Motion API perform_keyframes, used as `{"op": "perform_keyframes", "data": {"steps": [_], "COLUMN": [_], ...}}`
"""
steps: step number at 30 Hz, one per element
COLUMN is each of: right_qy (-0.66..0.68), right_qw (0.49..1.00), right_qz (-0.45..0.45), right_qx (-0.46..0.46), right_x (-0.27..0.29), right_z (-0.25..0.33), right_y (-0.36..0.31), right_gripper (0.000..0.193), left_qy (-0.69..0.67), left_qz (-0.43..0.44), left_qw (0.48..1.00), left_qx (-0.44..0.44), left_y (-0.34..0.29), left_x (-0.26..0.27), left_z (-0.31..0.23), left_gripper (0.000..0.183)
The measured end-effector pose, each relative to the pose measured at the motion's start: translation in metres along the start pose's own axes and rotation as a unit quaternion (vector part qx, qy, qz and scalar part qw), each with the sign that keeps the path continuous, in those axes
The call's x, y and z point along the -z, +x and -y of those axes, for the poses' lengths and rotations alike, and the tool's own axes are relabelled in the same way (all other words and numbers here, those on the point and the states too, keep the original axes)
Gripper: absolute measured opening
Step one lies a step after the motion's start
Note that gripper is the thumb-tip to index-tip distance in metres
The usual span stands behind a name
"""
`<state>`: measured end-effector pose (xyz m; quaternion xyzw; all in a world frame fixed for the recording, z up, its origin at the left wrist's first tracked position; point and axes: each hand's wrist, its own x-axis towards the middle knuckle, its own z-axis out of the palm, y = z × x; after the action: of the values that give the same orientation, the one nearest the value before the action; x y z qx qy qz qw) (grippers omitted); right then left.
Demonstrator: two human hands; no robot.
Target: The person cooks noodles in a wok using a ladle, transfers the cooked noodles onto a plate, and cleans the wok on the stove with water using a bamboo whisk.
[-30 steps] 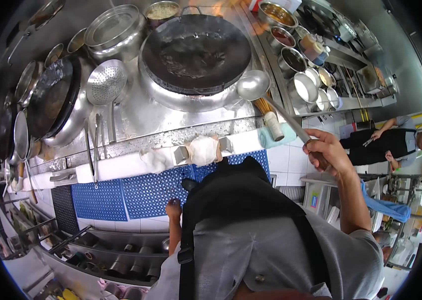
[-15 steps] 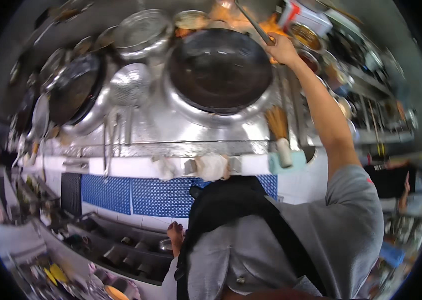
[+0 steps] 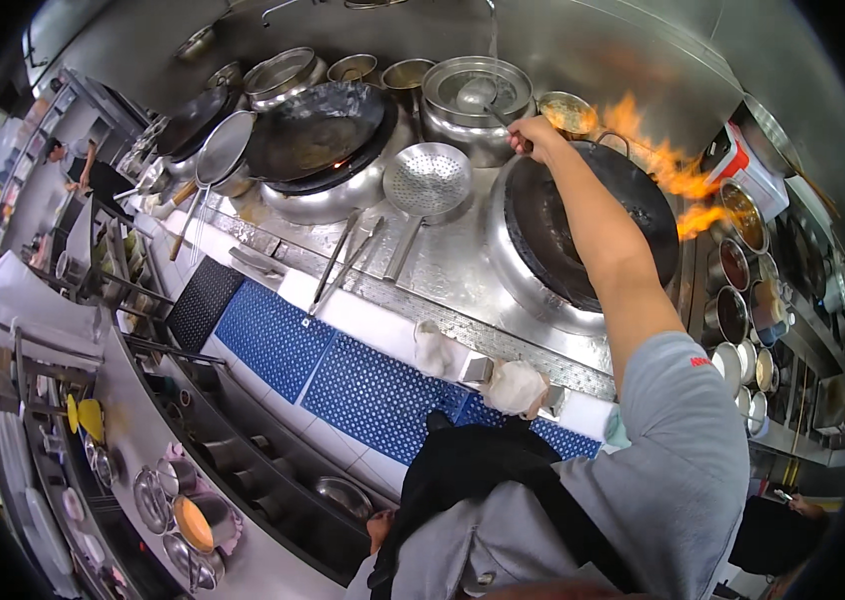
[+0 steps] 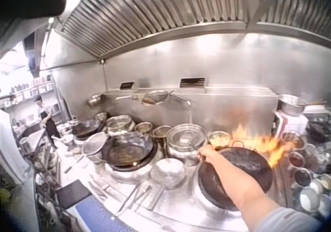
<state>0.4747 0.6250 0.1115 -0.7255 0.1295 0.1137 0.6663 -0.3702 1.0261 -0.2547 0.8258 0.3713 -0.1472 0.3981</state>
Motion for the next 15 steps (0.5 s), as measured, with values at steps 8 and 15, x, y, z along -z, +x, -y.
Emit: {"op": "perform_keyframes", "data": {"steps": [8, 15], "right_qy": [0.249, 0.244], "right_qw": [0.963, 0.968], "right_qz": [0.091, 0.065], "right_qx": [0.036, -0.001], "right_x": [-0.014, -0.031], "right_z": [0.001, -0.030], "right_y": [-0.135, -0.327], "right_gripper": [0.009, 0.015], "left_qy": [0.242, -0.189], "left_qz": [0.192, 0.109], "left_qw": [0.895, 0.976], "left_qx": [-0.321, -0.009], "left_y": [0.101, 0.223], "left_x": [0.041, 0.079], "left_z": [0.020, -0.055], "left_gripper": [0.016, 0.030]}}
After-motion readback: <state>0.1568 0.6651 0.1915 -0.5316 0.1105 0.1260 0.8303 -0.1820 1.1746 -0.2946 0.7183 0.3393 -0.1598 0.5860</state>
